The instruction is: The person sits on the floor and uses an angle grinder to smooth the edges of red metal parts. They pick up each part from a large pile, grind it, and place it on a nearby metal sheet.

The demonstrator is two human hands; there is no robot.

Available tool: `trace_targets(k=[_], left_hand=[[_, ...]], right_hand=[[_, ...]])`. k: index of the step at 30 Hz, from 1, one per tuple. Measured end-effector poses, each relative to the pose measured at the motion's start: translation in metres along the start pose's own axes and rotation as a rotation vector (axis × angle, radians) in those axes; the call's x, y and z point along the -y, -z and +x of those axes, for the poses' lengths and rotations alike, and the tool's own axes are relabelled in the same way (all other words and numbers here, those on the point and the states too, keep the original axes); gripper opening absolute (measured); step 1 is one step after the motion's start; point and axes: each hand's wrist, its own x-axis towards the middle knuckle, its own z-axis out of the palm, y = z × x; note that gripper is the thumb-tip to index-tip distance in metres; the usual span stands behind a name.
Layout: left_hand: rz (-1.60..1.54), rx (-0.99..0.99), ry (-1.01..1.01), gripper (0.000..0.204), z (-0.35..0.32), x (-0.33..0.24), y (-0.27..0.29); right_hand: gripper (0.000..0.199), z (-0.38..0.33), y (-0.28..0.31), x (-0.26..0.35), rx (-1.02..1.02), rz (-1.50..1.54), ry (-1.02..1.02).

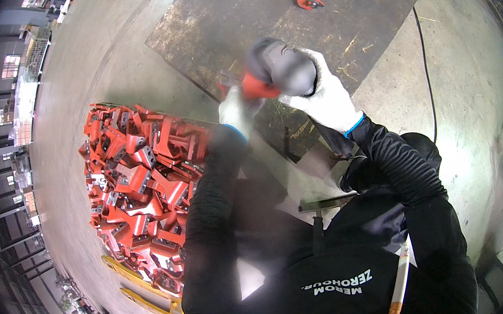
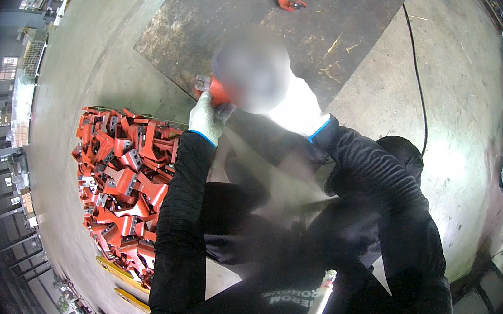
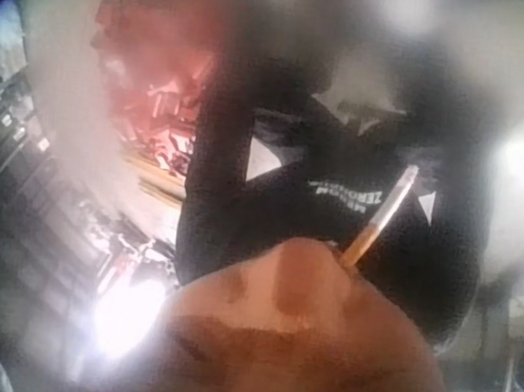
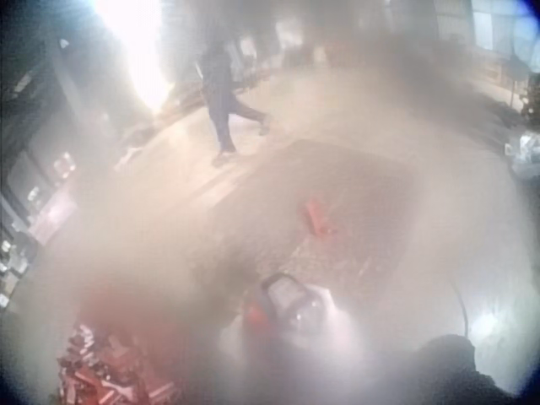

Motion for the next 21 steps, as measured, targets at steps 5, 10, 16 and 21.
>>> trace_targets(k=[5,10,16,21], left_hand=[[-0.025,0.014,-0.006,0.044,0.0,0.002,0.002],[-0.057,-0.078,0.033,0.04,-0.009,-0.011,-0.006],[-0.14,0.049,-0.025,0.035,-0.002,-0.01,0.01],[-0.261,0.12,-0.042,0.033,0.01,-0.008,0.027]], right_hand=[[0.096,-0.001,0.001,-0.005,0.016,-0.006,0.006],[0.096,-0.005,0.007,-0.001,0.063,-0.031,-0.146],[0.096,-0.008,0.009,-0.014,0.025,-0.058,-0.146],[0.095,-0.011,0.012,-0.024,0.05,-0.074,-0.154]])
